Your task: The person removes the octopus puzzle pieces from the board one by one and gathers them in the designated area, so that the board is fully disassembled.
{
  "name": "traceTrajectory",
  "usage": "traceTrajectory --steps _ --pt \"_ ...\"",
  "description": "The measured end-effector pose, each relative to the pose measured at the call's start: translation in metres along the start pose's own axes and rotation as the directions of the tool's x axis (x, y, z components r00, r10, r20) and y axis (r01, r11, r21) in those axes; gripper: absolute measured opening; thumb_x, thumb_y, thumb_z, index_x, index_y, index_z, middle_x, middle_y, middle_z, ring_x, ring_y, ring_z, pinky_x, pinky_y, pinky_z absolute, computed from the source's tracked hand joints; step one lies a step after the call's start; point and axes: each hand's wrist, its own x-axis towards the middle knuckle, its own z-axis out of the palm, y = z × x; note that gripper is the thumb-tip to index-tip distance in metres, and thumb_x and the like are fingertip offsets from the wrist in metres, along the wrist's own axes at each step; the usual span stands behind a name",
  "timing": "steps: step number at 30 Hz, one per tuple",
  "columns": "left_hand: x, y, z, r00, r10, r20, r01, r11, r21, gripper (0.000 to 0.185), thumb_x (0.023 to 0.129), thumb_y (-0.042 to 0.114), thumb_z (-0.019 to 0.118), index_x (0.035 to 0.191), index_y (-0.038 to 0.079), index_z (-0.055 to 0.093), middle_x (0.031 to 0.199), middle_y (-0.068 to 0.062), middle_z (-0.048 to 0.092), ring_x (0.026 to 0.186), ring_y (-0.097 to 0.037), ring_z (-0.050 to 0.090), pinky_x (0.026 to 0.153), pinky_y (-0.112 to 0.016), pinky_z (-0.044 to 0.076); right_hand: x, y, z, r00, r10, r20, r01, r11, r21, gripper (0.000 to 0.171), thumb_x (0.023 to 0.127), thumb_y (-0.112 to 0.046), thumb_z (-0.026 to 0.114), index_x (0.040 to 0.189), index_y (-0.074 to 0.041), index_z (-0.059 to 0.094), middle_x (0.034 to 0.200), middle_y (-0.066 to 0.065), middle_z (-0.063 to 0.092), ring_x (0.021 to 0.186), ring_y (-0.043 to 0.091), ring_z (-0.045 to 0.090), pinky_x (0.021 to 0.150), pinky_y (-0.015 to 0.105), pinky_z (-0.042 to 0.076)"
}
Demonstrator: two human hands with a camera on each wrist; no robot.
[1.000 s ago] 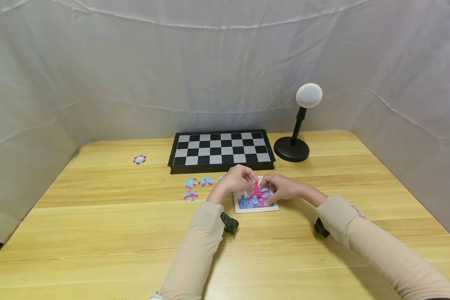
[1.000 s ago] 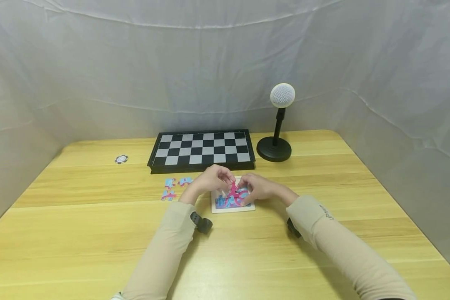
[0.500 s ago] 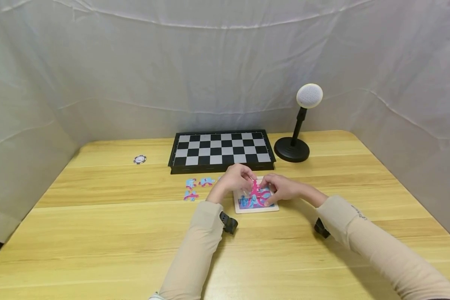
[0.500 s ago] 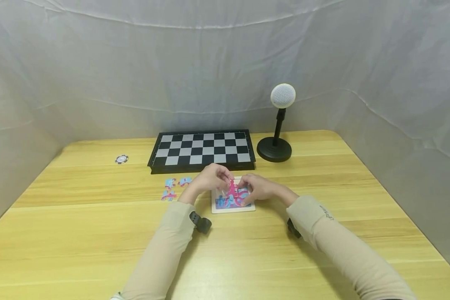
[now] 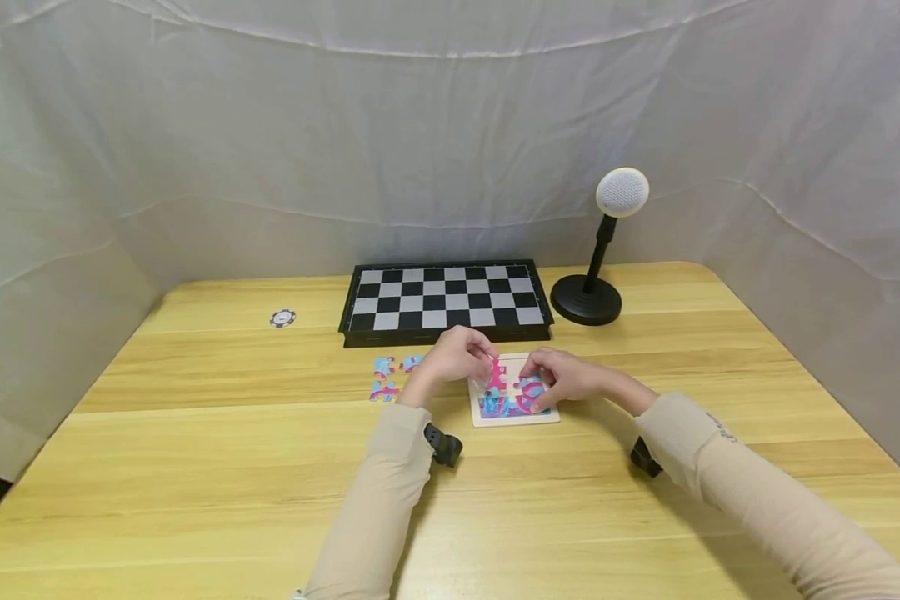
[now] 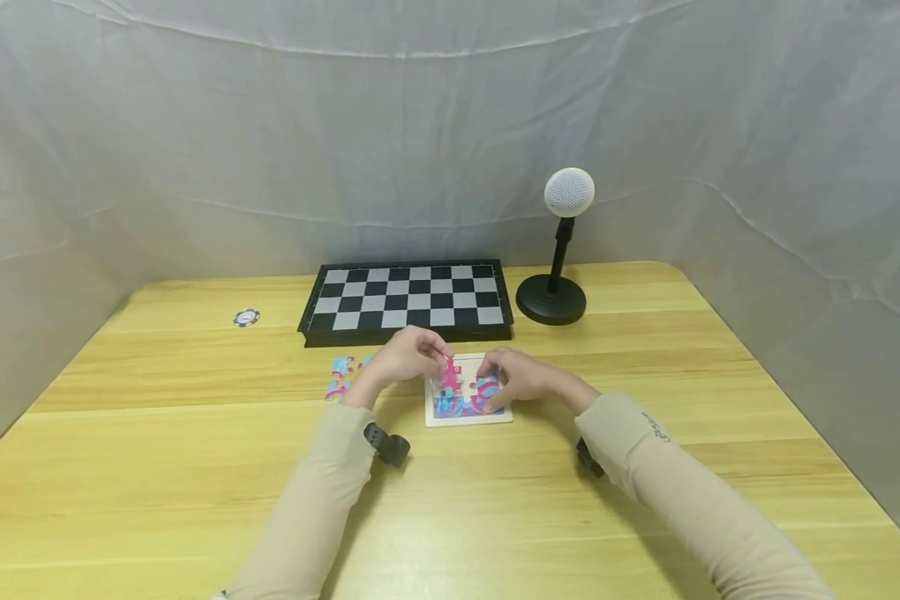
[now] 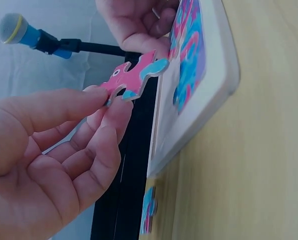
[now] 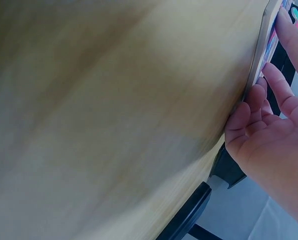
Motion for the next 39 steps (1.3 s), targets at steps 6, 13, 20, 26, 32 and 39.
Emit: traceTrajectory --steps 6,13,20,26,32,39 --pt "-0.004 -0.005 -0.007 0.999 -0.024 -0.026 0.023 0.999 -0.031 0.016 0.073 -0.005 0.065 0.089 0.000 0.065 0.074 -0.006 0.060 0.059 -0.014 0.050 0.059 -0.028 0.047 0.000 0.000 -0.001 1.000 0.005 0.000 -0.005 1.000 -0.001 0.043 0.072 -0.022 0.075 0.103 0.001 0.054 0.085 0.006 0.046 0.073 0.018 0.040 0.064 0.027 0.034" --pt "-0.011 -0.014 -0.014 0.998 -0.058 -0.034 0.056 0.997 -0.049 0.015 0.075 -0.003 0.065 0.089 0.001 0.064 0.074 -0.006 0.060 0.059 -0.014 0.051 0.059 -0.028 0.048 -0.001 -0.002 -0.002 1.000 0.012 0.006 -0.012 1.000 -0.007 0.044 0.073 -0.022 0.075 0.104 0.000 0.054 0.084 0.006 0.045 0.073 0.018 0.039 0.064 0.027 0.033" --pt "-0.022 -0.022 -0.026 0.996 -0.059 -0.065 0.055 0.997 -0.055 0.015 0.074 -0.005 0.065 0.089 0.000 0.065 0.073 -0.005 0.060 0.060 -0.013 0.052 0.058 -0.028 0.047 -0.001 -0.002 -0.001 1.000 0.016 0.002 -0.016 1.000 -0.004 0.044 0.072 -0.023 0.075 0.104 -0.001 0.055 0.084 0.004 0.045 0.072 0.017 0.040 0.064 0.027 0.034" --pt "-0.032 -0.030 -0.038 0.993 -0.071 -0.092 0.067 0.996 -0.056 0.014 0.076 -0.005 0.064 0.089 -0.002 0.064 0.073 -0.007 0.060 0.059 -0.013 0.052 0.059 -0.028 0.047 -0.001 0.000 0.000 1.000 0.011 0.002 -0.011 1.000 -0.007 0.045 0.072 -0.024 0.075 0.105 -0.001 0.055 0.084 0.003 0.045 0.072 0.017 0.040 0.064 0.026 0.034" --pt "-0.041 -0.035 -0.048 0.990 -0.093 -0.107 0.088 0.995 -0.049 0.014 0.077 -0.005 0.062 0.091 -0.003 0.064 0.075 -0.008 0.060 0.060 -0.014 0.053 0.061 -0.030 0.048 -0.001 -0.001 0.000 1.000 0.006 0.000 -0.006 1.000 -0.005 0.045 0.072 -0.023 0.075 0.105 -0.001 0.054 0.083 0.003 0.044 0.071 0.017 0.039 0.063 0.026 0.033" --pt "-0.048 -0.042 -0.057 0.988 -0.101 -0.113 0.095 0.994 -0.056 0.012 0.076 -0.004 0.062 0.088 -0.004 0.066 0.073 -0.007 0.064 0.060 -0.017 0.058 0.060 -0.032 0.049 -0.001 -0.002 0.000 1.000 0.012 0.001 -0.012 1.000 0.001 0.044 0.072 -0.022 0.075 0.104 -0.001 0.055 0.082 0.003 0.044 0.071 0.017 0.039 0.063 0.026 0.033"
